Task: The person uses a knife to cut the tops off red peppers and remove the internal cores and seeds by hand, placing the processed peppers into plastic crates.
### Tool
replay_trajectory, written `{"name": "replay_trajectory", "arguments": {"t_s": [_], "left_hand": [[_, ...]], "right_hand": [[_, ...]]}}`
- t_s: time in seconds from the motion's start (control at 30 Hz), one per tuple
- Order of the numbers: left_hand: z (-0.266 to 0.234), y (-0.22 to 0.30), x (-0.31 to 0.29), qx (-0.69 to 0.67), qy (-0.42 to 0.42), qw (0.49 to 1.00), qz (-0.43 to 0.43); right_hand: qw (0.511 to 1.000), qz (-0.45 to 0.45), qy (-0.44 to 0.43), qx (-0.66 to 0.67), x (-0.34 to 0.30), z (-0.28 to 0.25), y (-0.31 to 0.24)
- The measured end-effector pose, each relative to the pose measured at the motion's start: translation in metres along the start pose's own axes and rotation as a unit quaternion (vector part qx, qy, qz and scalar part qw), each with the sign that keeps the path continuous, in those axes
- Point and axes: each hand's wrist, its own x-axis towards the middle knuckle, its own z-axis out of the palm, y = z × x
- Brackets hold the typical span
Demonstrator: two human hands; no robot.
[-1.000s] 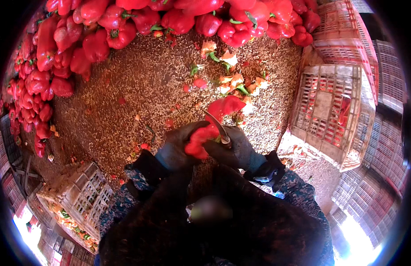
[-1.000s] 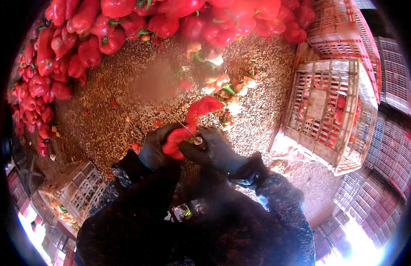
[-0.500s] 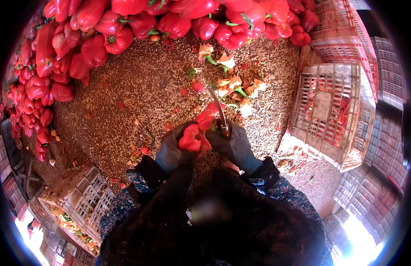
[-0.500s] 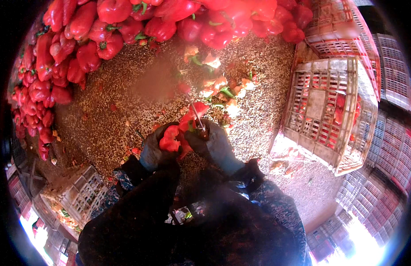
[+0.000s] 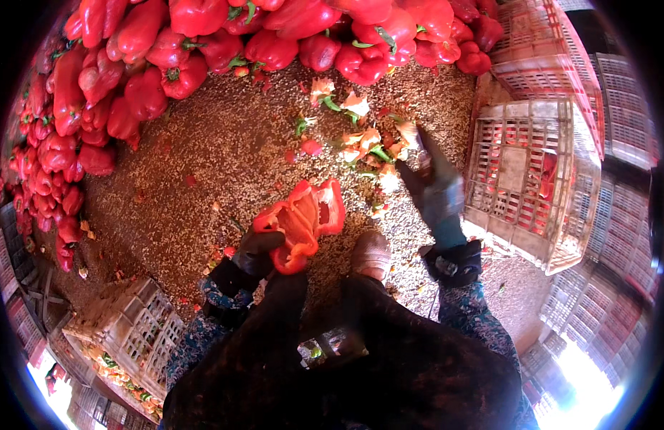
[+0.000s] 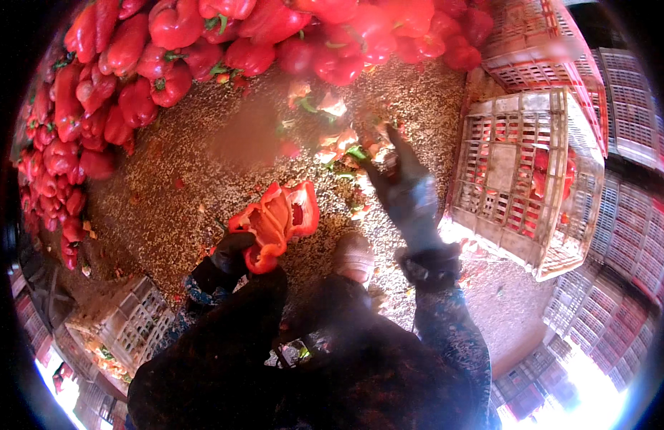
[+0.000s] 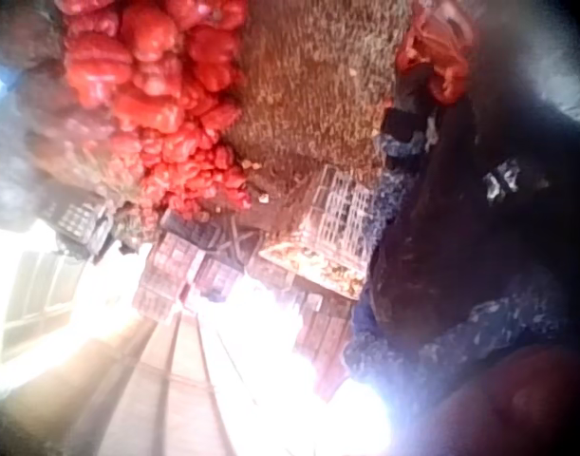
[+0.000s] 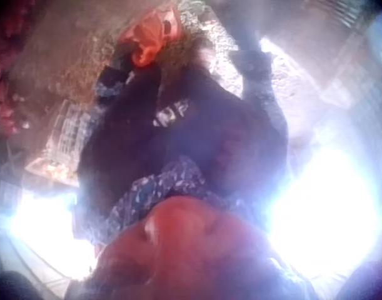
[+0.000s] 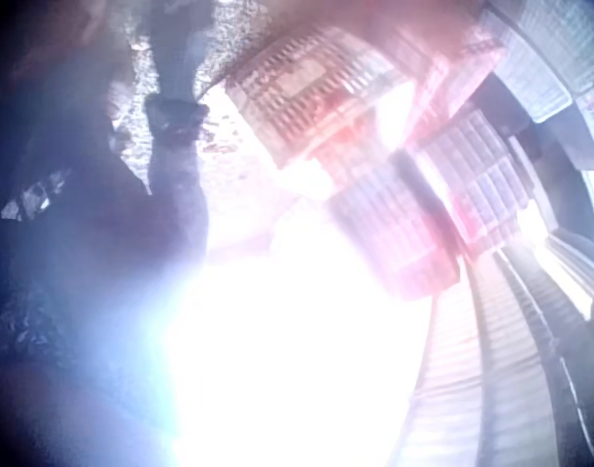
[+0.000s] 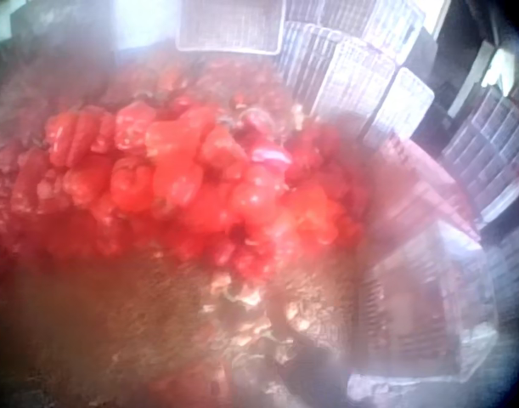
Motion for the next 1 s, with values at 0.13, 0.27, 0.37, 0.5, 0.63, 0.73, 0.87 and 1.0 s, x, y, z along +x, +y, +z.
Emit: {"name": "replay_trajectory", "arguments": {"t_s": [0.13, 0.27, 0.37, 0.5, 0.63, 0.73, 0.87, 1.0], "left_hand": [[0.006, 0.008, 0.001, -0.005, -0.052, 0.999, 0.014], [0.014, 0.015, 0.003, -0.099, -0.104, 0.99, -0.002], [0.014, 0.011, 0.002, -0.084, -0.057, 0.995, 0.011], [0.003, 0.003, -0.001, -0.133, -0.034, 0.99, -0.026], [-0.009, 0.002, -0.006, -0.072, -0.047, 0.996, -0.024], [-0.011, 0.006, -0.006, -0.04, -0.063, 0.997, 0.008], [-0.004, 0.014, 0.0, 0.005, -0.078, 0.997, 0.006], [0.003, 0.027, 0.007, 0.147, -0.065, 0.987, -0.007]], "right_hand": [[0.965, -0.124, -0.202, 0.115, -0.027, 0.053, -0.003], [0.919, -0.071, -0.273, 0.275, -0.035, 0.079, -0.007], [0.95, -0.148, -0.276, 0.012, -0.036, 0.081, -0.003], [0.944, -0.266, -0.193, -0.034, -0.04, 0.085, 0.007], [0.942, 0.03, -0.139, 0.304, -0.029, 0.075, 0.02], [0.843, 0.171, -0.145, 0.49, -0.021, 0.057, 0.025], [0.768, 0.185, -0.293, 0.539, -0.046, 0.06, 0.012], [0.838, 0.227, -0.374, 0.327, -0.062, 0.063, -0.001]]}}
